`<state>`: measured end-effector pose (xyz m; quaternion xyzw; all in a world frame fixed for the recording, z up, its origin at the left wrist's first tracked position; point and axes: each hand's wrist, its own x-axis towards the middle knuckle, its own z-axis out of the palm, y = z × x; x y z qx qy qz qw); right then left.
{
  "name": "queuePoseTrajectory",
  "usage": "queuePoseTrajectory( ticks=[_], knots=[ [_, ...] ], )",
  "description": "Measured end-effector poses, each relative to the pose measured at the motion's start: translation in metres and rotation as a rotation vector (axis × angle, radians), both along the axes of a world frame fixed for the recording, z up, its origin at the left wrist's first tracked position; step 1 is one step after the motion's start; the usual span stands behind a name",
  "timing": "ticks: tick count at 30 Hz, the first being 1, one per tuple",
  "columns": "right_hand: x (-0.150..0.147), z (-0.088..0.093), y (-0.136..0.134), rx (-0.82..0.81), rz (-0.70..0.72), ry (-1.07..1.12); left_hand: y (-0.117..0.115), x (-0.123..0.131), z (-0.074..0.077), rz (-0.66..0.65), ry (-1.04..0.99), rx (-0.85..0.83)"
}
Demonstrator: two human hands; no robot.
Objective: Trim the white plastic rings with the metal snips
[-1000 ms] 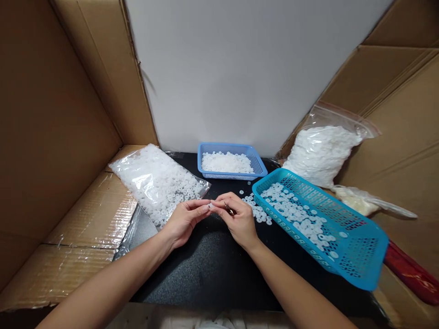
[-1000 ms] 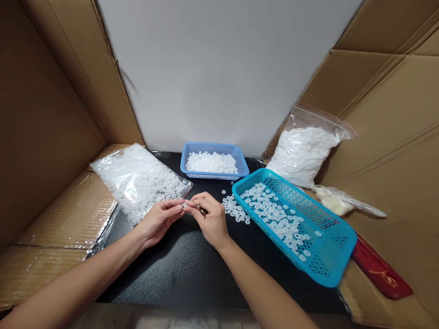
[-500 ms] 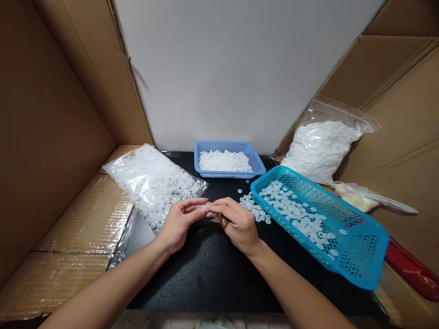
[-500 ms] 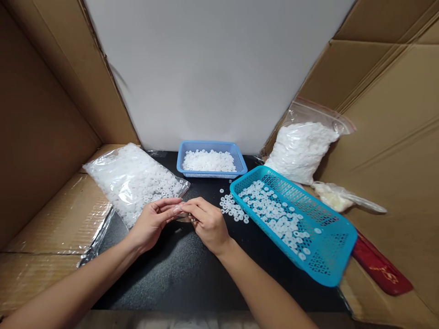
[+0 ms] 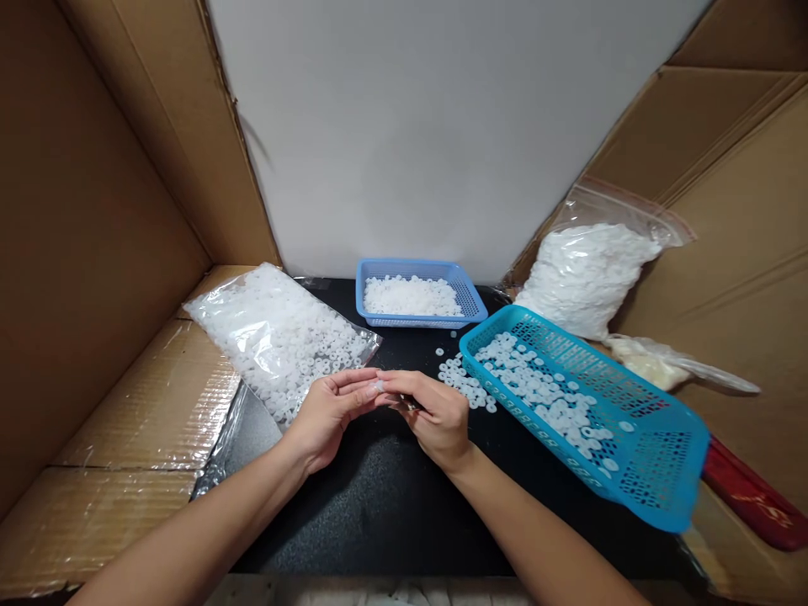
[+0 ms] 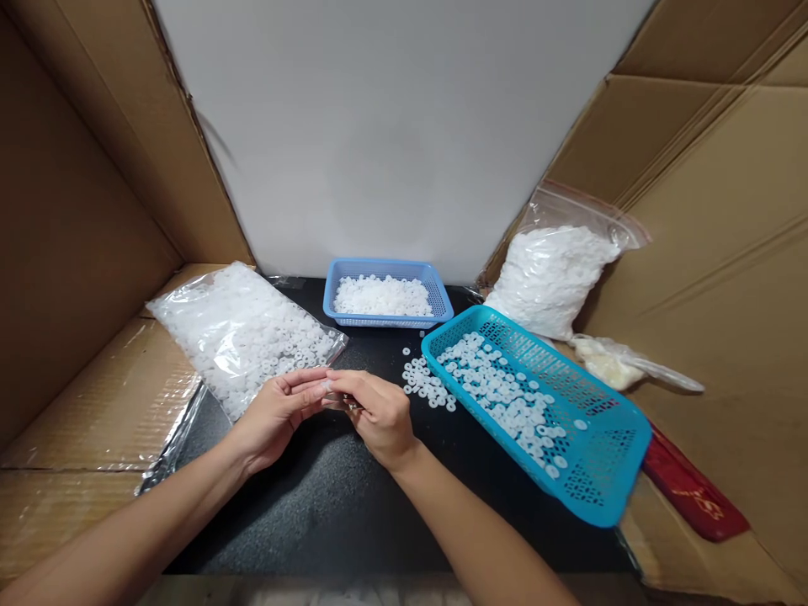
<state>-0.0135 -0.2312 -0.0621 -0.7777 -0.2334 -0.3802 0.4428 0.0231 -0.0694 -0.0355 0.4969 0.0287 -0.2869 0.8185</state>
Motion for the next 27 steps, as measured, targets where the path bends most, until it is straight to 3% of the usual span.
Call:
queuePoseTrajectory(
  ticks=[4,11,27],
  knots=[
    [0.0003,-0.0021,0.0007,-0.013,0.022,0.013,0.0008,-0.0008,0.0013,-0.042,0.045,-0.023],
    [0.0039,0.0015,0.0004,0.109,-0.015,0.062,0.0053,0.0008,0.0027,-0.062,0.099,-0.025],
    [0.0005,0.0031,-0.0034,0.111,0.049,0.098,0.0047,0.0021,0.0026,-0.082,0.014,0.032]
  ],
)
